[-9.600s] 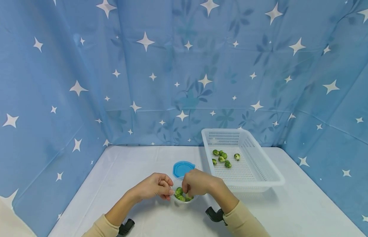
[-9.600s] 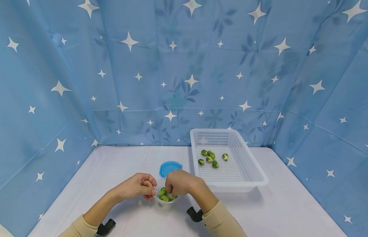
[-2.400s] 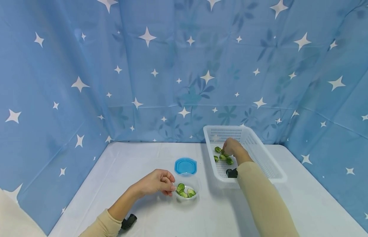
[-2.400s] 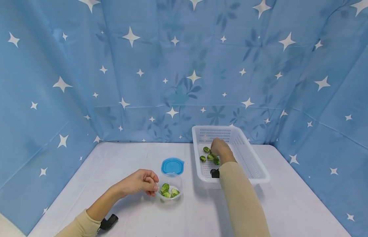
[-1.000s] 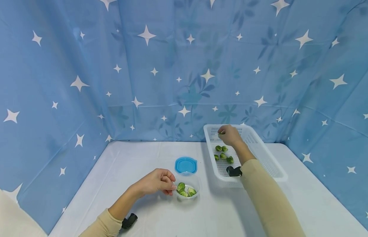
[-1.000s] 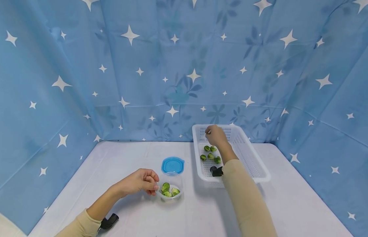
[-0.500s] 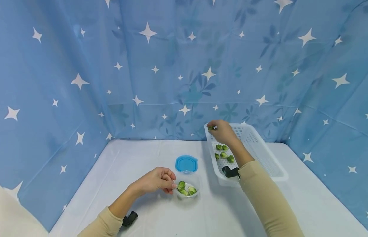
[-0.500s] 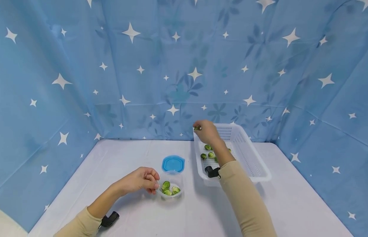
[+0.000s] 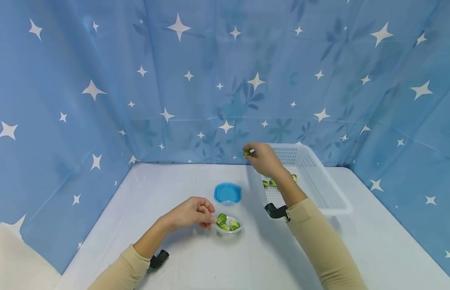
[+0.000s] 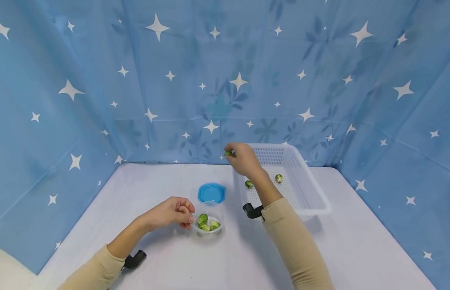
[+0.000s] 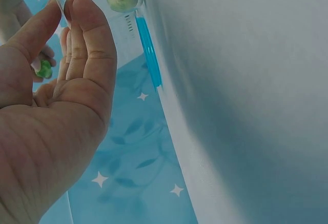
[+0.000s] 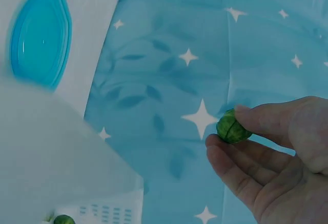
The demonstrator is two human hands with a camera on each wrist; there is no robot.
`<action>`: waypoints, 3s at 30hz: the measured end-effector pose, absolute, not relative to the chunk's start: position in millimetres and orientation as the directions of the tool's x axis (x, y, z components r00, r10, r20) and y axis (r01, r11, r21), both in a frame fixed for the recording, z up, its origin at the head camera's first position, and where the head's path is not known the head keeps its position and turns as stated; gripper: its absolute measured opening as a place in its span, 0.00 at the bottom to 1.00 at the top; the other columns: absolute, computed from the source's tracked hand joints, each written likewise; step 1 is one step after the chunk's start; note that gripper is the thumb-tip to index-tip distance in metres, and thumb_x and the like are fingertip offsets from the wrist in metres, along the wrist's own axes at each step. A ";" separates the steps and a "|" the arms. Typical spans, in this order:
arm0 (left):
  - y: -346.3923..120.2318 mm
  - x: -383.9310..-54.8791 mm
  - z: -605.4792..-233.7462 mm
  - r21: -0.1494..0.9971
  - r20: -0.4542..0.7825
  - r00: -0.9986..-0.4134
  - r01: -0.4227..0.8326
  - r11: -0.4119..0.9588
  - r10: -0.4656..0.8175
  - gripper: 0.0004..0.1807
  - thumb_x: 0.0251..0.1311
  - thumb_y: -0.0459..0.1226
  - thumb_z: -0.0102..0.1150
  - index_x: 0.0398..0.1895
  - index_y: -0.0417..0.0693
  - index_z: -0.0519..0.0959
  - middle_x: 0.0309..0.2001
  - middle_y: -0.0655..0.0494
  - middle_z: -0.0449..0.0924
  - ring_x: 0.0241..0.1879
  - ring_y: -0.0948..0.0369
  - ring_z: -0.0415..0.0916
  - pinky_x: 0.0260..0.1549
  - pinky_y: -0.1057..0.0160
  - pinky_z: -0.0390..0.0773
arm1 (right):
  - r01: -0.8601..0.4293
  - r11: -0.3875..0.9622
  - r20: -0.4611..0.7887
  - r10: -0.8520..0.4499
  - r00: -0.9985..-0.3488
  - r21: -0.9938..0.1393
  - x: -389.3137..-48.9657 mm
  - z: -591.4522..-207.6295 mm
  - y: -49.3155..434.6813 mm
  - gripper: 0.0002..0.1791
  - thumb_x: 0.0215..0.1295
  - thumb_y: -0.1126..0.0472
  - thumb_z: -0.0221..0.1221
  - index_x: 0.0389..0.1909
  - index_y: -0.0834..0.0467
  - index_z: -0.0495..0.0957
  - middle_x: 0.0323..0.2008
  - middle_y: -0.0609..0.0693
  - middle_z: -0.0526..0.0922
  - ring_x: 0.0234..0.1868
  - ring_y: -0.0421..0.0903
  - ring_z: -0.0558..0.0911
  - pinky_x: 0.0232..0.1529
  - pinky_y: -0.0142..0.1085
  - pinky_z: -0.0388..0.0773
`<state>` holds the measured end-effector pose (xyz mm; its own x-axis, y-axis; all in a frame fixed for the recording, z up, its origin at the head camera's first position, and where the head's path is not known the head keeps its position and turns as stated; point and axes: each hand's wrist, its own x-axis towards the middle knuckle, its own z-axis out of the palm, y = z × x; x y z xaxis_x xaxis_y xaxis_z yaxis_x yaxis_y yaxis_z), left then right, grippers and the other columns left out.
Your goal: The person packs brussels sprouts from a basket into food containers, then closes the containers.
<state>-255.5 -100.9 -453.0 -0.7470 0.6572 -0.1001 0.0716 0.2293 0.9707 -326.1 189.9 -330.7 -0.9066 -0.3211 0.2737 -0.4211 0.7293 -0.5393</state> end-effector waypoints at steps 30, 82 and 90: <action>-100.4 -256.2 -451.2 0.970 -0.105 -0.747 0.068 0.232 0.657 0.20 0.69 0.35 0.67 0.53 0.27 0.75 0.35 0.42 0.87 0.37 0.47 0.88 0.42 0.50 0.89 | -0.554 0.526 0.393 -0.394 -0.831 -0.645 -281.2 -362.1 178.8 0.12 0.71 0.65 0.65 0.53 0.55 0.85 0.53 0.54 0.84 0.53 0.55 0.88 0.53 0.48 0.87; -101.1 -253.6 -453.7 0.975 -0.090 -0.735 0.072 0.210 0.672 0.19 0.70 0.34 0.65 0.54 0.27 0.74 0.40 0.31 0.85 0.36 0.52 0.88 0.43 0.51 0.89 | -0.651 0.507 0.075 -0.754 -0.652 -0.565 -272.1 -385.7 173.2 0.11 0.69 0.69 0.66 0.49 0.59 0.88 0.46 0.49 0.90 0.45 0.43 0.87 0.48 0.33 0.86; -101.3 -252.6 -454.2 0.974 -0.090 -0.743 0.074 0.214 0.664 0.19 0.70 0.35 0.66 0.53 0.27 0.75 0.40 0.30 0.85 0.36 0.50 0.88 0.42 0.51 0.89 | -0.634 0.514 0.037 -0.760 -0.649 -0.578 -270.8 -387.8 171.1 0.11 0.68 0.71 0.65 0.49 0.61 0.88 0.45 0.51 0.90 0.46 0.43 0.89 0.48 0.29 0.85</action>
